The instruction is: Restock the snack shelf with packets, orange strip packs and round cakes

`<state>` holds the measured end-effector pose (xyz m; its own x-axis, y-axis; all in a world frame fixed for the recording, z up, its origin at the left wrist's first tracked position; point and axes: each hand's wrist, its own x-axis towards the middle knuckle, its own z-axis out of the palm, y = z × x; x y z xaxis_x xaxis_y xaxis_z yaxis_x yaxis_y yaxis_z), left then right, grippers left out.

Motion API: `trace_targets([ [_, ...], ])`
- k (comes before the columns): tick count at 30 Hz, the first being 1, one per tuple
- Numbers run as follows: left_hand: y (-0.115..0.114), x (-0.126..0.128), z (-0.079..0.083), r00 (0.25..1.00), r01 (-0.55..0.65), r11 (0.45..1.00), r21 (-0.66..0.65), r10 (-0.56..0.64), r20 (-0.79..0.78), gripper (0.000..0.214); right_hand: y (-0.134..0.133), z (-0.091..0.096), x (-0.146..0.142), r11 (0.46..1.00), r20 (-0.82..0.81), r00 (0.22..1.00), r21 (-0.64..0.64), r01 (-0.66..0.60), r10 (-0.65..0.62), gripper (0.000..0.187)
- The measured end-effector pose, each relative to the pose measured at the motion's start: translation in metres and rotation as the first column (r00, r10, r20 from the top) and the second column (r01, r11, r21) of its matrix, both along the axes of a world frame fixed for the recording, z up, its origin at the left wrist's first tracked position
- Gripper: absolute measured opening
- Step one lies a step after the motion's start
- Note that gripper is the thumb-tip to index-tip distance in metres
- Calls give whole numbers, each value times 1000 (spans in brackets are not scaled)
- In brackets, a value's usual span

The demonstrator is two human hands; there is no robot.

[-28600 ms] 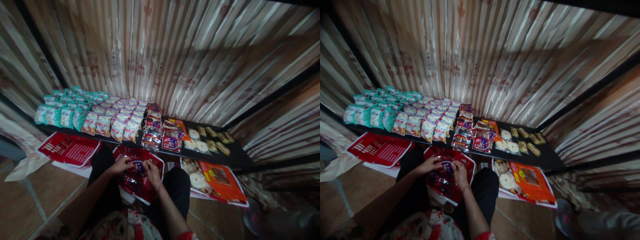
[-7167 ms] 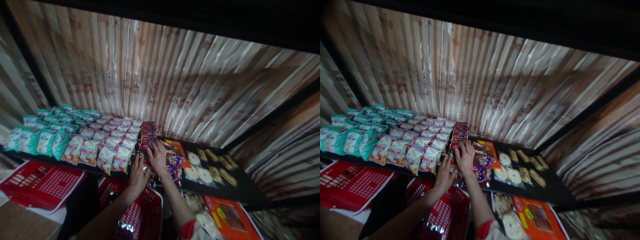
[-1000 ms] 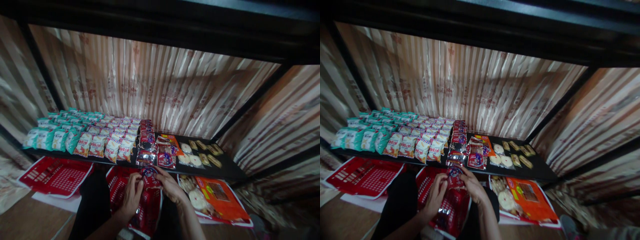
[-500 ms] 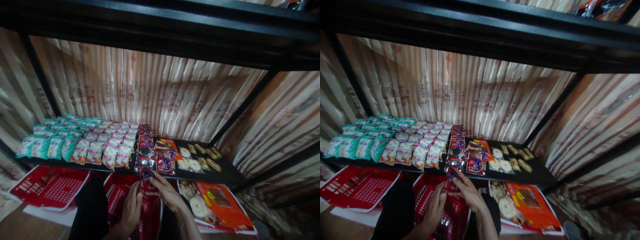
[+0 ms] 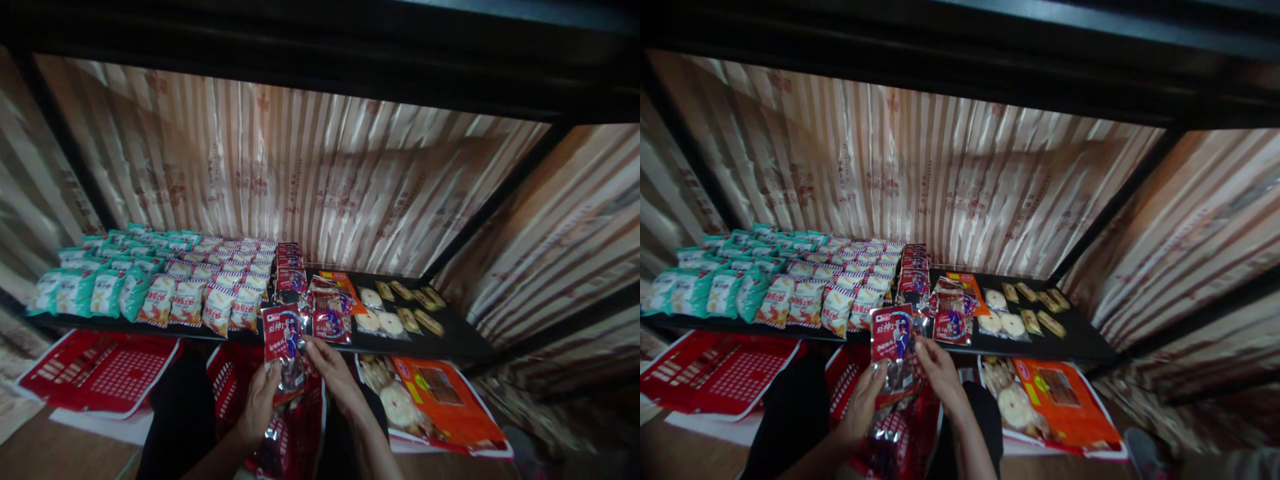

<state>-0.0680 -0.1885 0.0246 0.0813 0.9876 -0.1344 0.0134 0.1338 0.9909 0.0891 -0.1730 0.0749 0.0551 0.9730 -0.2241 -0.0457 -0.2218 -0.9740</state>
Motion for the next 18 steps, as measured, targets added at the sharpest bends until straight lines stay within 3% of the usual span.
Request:
trace_targets([
  [6, 8, 7, 11, 984, 105, 988, -113, -86, 155, 61, -6, -12, 7, 995, -77, 993, 51, -90, 94, 36],
  [10, 15, 15, 7, 981, 134, 980, -147, -110, 157, 62, -3, -20, 11, 999, -171, 985, 16, 35, -32, 39],
  [13, 21, 23, 1, 966, 174, 974, -144, -141, 217, 59, 1, -23, 14, 997, -230, 972, 42, 62, -51, 38],
  [18, 31, 38, -7, 937, 201, 972, -125, -154, 314, 56, 11, -31, 24, 978, -198, 966, 91, 186, -165, 37],
])
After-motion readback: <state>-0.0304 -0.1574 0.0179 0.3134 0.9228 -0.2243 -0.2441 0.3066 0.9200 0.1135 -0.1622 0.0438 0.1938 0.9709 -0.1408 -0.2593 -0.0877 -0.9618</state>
